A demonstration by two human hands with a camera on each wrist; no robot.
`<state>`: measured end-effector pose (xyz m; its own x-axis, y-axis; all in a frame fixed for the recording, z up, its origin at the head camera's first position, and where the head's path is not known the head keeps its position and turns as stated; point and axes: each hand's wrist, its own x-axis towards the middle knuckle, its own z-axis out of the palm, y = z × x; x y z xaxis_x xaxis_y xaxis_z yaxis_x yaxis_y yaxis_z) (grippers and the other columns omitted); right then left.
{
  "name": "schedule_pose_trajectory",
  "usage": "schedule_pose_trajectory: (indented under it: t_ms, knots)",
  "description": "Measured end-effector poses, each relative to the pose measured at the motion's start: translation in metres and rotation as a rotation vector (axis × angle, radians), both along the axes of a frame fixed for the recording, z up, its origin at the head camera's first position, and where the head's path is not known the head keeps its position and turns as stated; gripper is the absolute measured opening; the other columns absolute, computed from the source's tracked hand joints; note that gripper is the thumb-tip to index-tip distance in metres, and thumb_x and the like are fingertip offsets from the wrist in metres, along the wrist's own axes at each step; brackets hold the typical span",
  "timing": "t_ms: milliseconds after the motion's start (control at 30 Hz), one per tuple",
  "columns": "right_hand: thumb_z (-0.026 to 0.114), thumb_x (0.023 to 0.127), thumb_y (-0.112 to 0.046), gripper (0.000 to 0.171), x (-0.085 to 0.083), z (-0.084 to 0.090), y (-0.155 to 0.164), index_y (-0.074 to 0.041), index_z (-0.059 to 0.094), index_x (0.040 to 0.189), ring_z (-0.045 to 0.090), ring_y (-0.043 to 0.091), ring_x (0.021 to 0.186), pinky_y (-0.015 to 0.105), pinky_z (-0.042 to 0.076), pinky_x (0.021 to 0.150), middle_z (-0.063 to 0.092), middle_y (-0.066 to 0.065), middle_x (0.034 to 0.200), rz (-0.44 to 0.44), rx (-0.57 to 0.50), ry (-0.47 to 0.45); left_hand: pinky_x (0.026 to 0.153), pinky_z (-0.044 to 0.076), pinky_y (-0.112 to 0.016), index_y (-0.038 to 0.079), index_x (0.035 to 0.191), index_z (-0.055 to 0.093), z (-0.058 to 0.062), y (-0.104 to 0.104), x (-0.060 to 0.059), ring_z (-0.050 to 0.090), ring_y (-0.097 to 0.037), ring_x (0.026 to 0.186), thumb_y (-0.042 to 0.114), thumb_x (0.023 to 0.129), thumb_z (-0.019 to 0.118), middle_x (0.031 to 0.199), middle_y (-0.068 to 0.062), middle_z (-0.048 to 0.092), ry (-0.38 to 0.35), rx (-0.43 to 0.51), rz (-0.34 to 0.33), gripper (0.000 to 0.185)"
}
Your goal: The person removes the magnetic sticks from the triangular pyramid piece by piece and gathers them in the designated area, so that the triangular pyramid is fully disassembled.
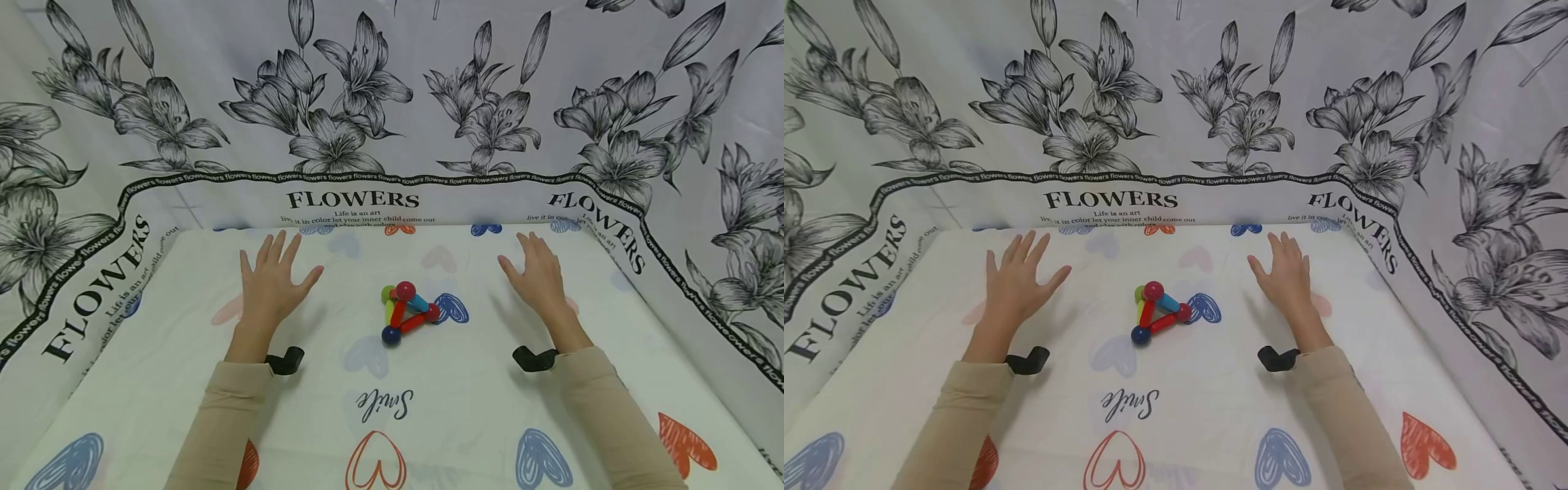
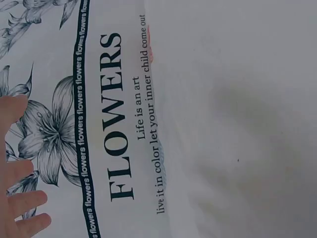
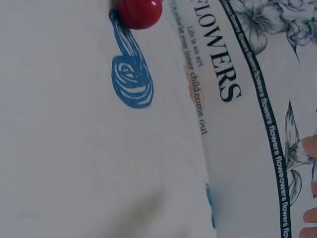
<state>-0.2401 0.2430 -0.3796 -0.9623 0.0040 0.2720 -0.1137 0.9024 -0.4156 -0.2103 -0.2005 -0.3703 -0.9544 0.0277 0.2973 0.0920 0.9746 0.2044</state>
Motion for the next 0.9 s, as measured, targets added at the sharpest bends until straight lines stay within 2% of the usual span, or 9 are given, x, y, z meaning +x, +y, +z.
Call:
schedule_pose_trajectory:
  t_ms: [200, 300, 400, 567, 767, 900]
  knots:
    - [0.054, 0.097, -0.034, 0.062, 0.01, 0.0, -0.01, 0.0, 0.035, 0.146, 0.03, 0.045, 0.142, 0.061, 0.026, 0.116, 0.033, 0.026, 0.154, 0.08, -0.09, 0.02, 0.116, 0.024, -0.064, 0.012, 0.145, 0.042, -0.001, 0.011, 0.009, 0.038, -0.036, 0.141, 0.043, 0.092, 0.057, 0.151, -0.017, 0.042, 0.127, 0.093, -0.112, 0.063]
    - [0.055, 0.097, -0.031, 0.06, 0.015, 0.0, -0.015, 0.001, 0.037, 0.144, 0.033, 0.044, 0.141, 0.059, 0.029, 0.116, 0.037, 0.026, 0.151, 0.118, -0.118, 0.026, 0.114, 0.032, -0.06, 0.007, 0.139, 0.05, -0.002, 0.016, 0.012, 0.047, -0.036, 0.134, 0.031, 0.092, 0.062, 0.144, -0.018, 0.051, 0.206, 0.175, -0.203, 0.055]
    - [0.057, 0.096, -0.028, 0.057, 0.02, 0.0, -0.02, 0.002, 0.04, 0.142, 0.038, 0.043, 0.139, 0.058, 0.033, 0.114, 0.042, 0.025, 0.148, 0.146, -0.149, 0.032, 0.11, 0.039, -0.054, 0.003, 0.134, 0.055, -0.003, 0.022, 0.015, 0.053, -0.036, 0.128, 0.022, 0.091, 0.065, 0.137, -0.018, 0.058, 0.247, 0.262, -0.295, 0.048]
    - [0.059, 0.095, -0.022, 0.053, 0.026, -0.003, -0.027, 0.003, 0.044, 0.139, 0.046, 0.042, 0.133, 0.056, 0.04, 0.11, 0.049, 0.025, 0.142, 0.2, -0.202, 0.058, 0.109, 0.043, -0.049, 0.004, 0.132, 0.057, -0.004, 0.031, 0.021, 0.054, -0.034, 0.128, 0.017, 0.091, 0.065, 0.134, -0.017, 0.06, 0.204, 0.382, -0.373, 0.044]
    - [0.063, 0.092, -0.014, 0.044, 0.03, -0.007, -0.037, 0.005, 0.052, 0.131, 0.056, 0.04, 0.121, 0.052, 0.048, 0.102, 0.058, 0.025, 0.132, 0.274, -0.252, 0.093, 0.107, 0.046, -0.046, 0.005, 0.126, 0.062, -0.009, 0.041, 0.023, 0.058, -0.031, 0.125, 0.016, 0.091, 0.066, 0.129, -0.015, 0.065, 0.138, 0.534, -0.416, 0.038]
    - [0.065, 0.091, -0.011, 0.039, 0.033, -0.009, -0.043, 0.005, 0.057, 0.124, 0.061, 0.038, 0.116, 0.051, 0.051, 0.099, 0.063, 0.024, 0.126, 0.301, -0.289, 0.081, 0.107, 0.047, -0.046, 0.006, 0.124, 0.063, -0.01, 0.049, 0.025, 0.059, -0.03, 0.124, 0.016, 0.089, 0.068, 0.126, -0.013, 0.067, 0.086, 0.608, -0.442, 0.037]
